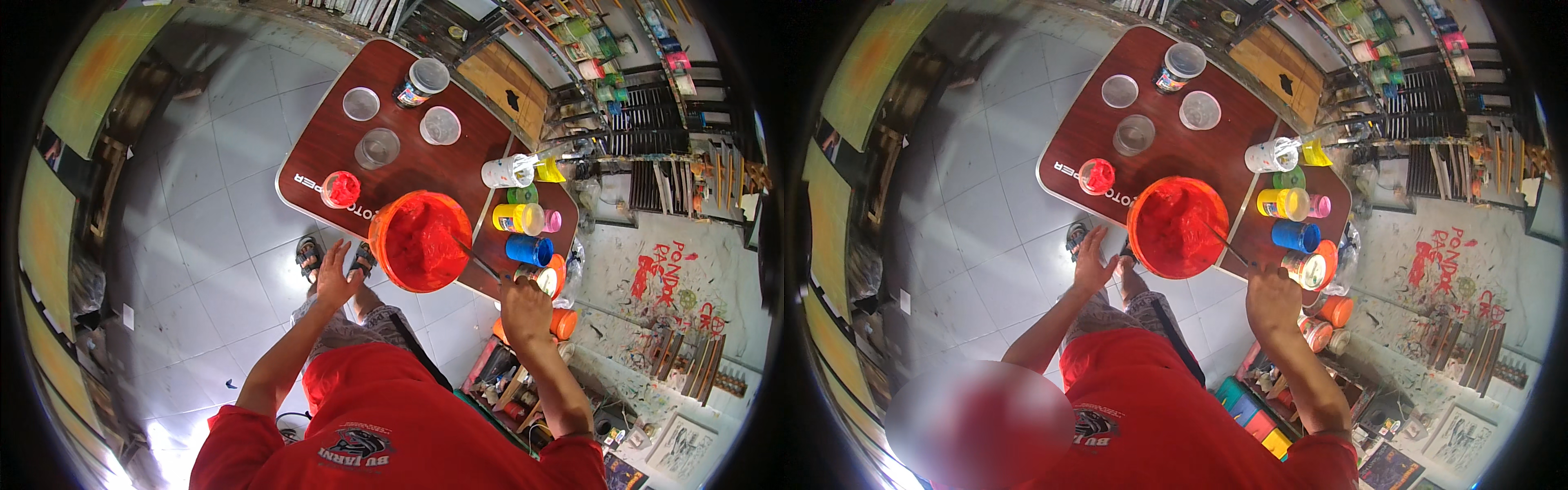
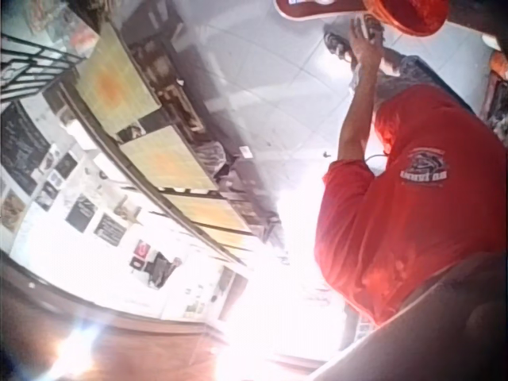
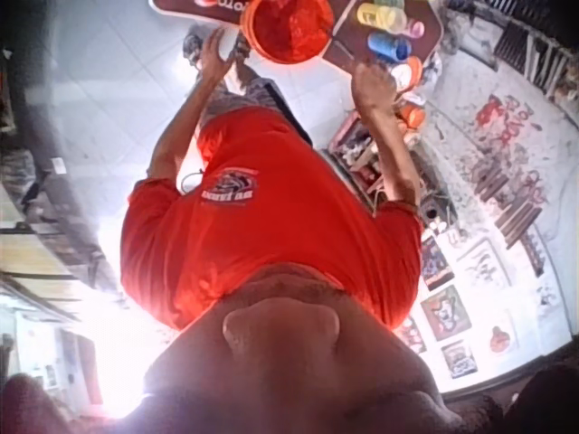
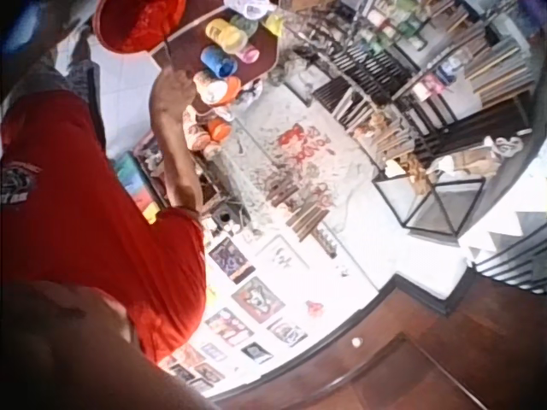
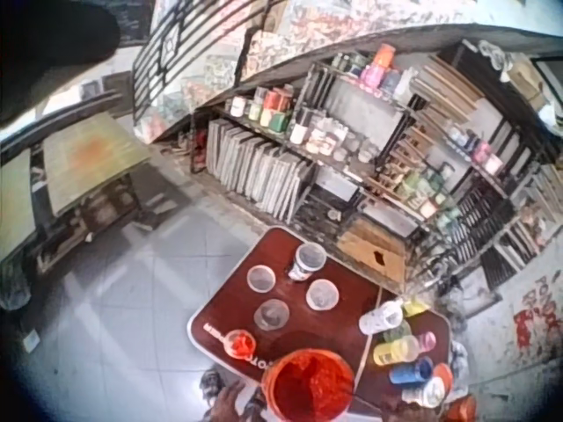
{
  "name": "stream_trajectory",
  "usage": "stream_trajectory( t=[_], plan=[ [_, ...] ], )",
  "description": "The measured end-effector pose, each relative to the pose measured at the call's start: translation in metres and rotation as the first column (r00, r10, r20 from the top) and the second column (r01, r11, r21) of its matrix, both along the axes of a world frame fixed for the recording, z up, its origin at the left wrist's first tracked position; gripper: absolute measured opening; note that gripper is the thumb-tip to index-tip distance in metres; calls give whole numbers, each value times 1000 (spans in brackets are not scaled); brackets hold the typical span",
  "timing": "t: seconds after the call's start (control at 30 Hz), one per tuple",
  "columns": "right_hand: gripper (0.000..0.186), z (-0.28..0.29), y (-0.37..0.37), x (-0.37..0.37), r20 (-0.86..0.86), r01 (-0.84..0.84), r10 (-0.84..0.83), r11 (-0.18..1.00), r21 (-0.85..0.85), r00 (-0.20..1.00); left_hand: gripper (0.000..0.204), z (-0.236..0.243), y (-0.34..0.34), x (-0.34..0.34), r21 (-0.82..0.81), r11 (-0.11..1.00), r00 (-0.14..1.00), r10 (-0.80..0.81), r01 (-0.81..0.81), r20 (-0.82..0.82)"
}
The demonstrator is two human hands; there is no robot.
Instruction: The person mixes red paint in a bucket using a spatula, periodically wiping the spatula on the edge of the bucket and another container to transfer or clear paint.
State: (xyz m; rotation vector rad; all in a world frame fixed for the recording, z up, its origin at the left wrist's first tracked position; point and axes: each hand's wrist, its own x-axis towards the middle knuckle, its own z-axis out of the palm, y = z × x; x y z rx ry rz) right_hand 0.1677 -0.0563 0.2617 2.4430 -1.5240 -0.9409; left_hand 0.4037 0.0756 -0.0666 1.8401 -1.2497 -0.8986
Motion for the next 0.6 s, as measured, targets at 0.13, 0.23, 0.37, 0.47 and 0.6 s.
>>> stream_trajectory(
  t=[0.13, 0.23, 0.37, 0.47, 0.6],
  plan=[
    [20, -22, 7, -12, 16, 36, -36, 999, -7, 999, 65, 10, 5, 8, 80, 996, 997, 46, -41, -63],
    [17, -37, 9, 2, 14, 17, -18, 999, 47, 1000, 58, 22, -2, 4, 107, 994, 986, -6, 24, -166],
    [15, -58, 11, 24, 24, 10, -11, 999, 49, 1000, 47, 25, -15, -11, 23, 998, 983, -47, 52, -177],
    [15, -69, 11, 28, -11, 44, -43, 998, 52, 999, 40, 25, -22, -14, 25, 1000, 975, -5, 11, -221],
    [16, -73, 13, 25, -43, 85, -84, 996, 35, 996, 36, 19, -18, -12, 11, 1000, 973, 8, -5, -229]
  ],
)
